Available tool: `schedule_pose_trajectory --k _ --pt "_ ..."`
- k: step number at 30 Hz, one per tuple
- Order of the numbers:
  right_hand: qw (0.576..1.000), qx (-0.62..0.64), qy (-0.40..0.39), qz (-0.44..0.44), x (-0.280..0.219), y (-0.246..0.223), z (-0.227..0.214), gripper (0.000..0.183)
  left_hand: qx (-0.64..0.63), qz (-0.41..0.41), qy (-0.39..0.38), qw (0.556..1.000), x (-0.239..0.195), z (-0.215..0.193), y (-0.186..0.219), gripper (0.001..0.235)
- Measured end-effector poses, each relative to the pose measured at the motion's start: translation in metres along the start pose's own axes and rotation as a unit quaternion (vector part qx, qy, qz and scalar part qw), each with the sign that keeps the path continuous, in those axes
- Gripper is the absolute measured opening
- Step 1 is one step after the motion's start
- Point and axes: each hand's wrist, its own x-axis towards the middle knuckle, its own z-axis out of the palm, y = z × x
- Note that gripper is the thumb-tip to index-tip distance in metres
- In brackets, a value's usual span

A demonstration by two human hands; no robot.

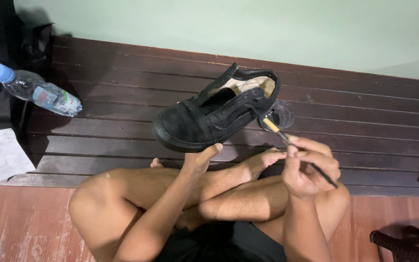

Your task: The person holds a black shoe in their left hand and uses a paintbrush in their right hand to apply black paint to the shoe's upper. They repeatedly dip the brush into a small container of paint and carefully coat the shoe's surface.

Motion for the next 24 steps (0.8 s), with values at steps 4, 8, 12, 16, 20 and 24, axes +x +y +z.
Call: schedule_pose_trajectory --k 4,8,12,16,20,24 --pt "1.000 -0.008 0.008 -0.030 0.002 0.008 -0.011 0.028 -0.014 0.007 0.005 1.000 0.002 0.007 0.005 0.034" --pt "0.997 -0.050 -0.002 -0.057 0.004 0.000 -0.003 0.031 -0.005 0.012 0.008 1.000 -0.001 0.002 -0.007 0.035" --pt "0.992 -0.089 -0.020 -0.085 0.006 -0.008 0.007 0.031 -0.002 0.007 0.007 1.000 0.000 -0.005 -0.003 0.038" --pt "0.995 -0.075 -0.022 -0.056 0.010 -0.003 -0.003 0.033 -0.055 -0.007 0.012 0.998 0.007 0.002 0.008 0.049" --pt "1.000 -0.018 0.002 -0.016 0.007 -0.001 -0.010 0.030 -0.062 -0.005 0.015 0.998 0.004 0.001 -0.005 0.049" --pt "1.000 0.022 0.019 0.010 0.005 -0.001 0.005 0.027 -0.079 -0.027 0.020 0.996 0.000 -0.002 -0.019 0.047"
